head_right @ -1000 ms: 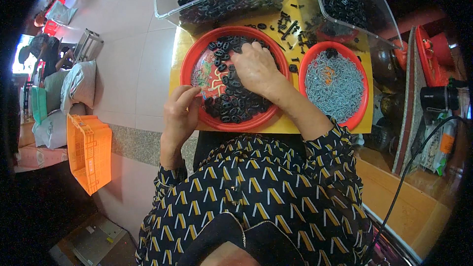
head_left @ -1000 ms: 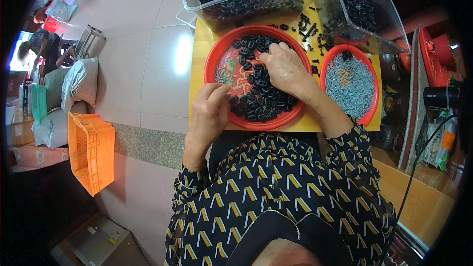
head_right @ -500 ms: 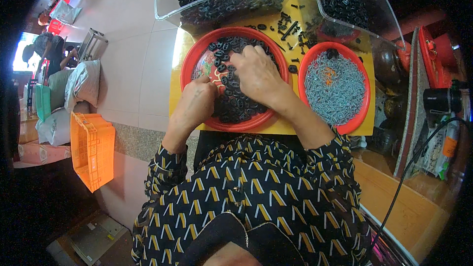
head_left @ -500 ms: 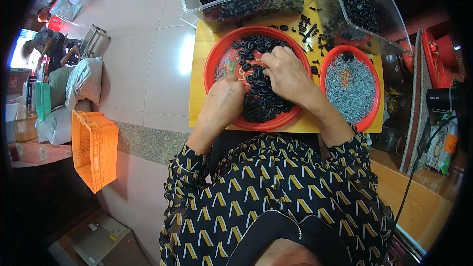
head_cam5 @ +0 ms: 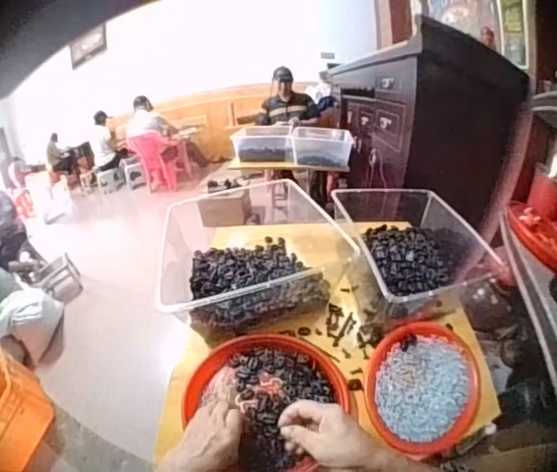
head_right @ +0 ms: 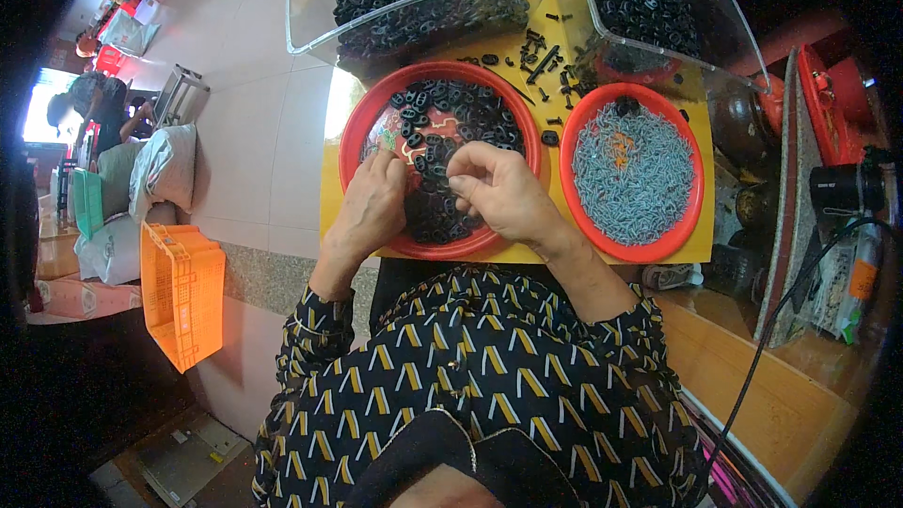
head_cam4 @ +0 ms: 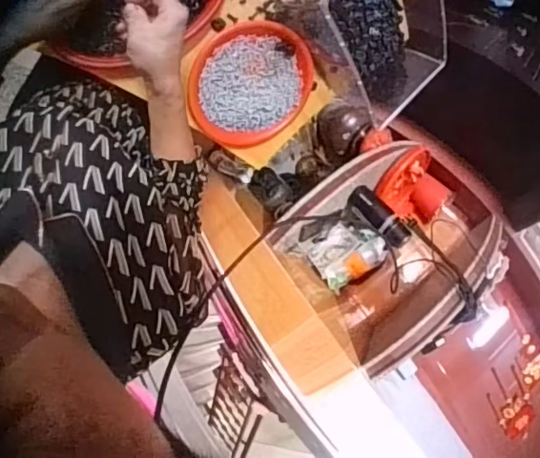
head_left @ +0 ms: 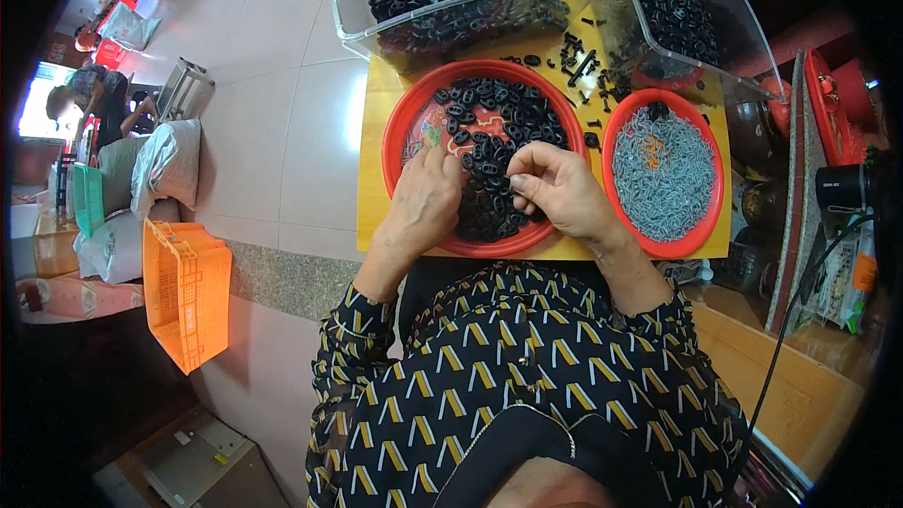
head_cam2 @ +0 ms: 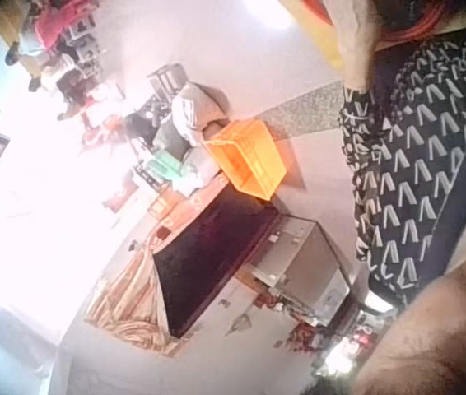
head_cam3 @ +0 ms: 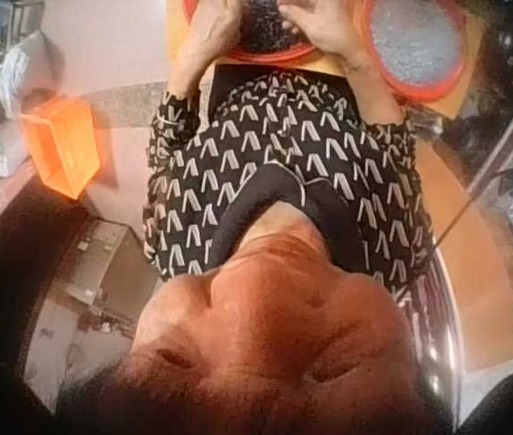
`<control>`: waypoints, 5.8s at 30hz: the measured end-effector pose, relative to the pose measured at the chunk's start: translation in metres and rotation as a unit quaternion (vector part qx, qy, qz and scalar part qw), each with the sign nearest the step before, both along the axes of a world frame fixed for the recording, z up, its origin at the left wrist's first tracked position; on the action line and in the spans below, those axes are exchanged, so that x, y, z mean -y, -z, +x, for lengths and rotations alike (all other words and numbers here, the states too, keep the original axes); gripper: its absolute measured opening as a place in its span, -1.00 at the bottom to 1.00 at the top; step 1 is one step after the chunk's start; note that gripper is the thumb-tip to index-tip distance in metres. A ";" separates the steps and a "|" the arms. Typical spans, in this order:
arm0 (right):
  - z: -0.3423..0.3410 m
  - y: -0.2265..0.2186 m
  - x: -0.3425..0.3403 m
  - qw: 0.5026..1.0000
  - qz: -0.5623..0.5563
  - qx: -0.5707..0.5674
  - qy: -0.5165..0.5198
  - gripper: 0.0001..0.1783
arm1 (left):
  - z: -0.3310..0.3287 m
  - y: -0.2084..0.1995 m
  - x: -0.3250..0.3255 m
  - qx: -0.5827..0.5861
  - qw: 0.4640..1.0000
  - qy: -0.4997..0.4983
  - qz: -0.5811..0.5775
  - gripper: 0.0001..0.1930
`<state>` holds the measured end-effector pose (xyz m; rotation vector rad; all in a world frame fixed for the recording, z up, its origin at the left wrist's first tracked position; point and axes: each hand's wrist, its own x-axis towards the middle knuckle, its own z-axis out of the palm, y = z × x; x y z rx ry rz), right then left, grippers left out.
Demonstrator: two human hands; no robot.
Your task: The person sits at a table and assembles small black padlocks by hand. They pick up a lock body and a shackle from a red tray, insert the shackle into the body, and place the completed lock into a clear plastic container. This process is repeated continuously.
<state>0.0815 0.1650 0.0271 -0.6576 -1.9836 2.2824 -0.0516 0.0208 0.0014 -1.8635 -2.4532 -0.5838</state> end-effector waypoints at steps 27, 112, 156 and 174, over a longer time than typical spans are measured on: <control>-0.002 -0.012 0.049 0.992 -0.004 -0.092 0.089 -0.87 | 0.042 0.004 0.019 0.860 0.401 -0.069 0.309 -0.90; -0.002 0.008 0.027 0.942 -0.304 -0.122 0.074 -0.87 | 0.044 -0.019 0.013 0.602 0.762 -0.096 0.219 -0.85; 0.006 -0.007 0.040 0.996 0.018 -0.060 0.062 -0.94 | 0.047 -0.011 0.021 0.542 0.802 -0.084 0.234 -0.97; 0.006 -0.007 0.033 0.996 -0.029 -0.040 0.079 -0.91 | 0.044 0.000 0.025 0.695 0.656 -0.074 0.284 -0.71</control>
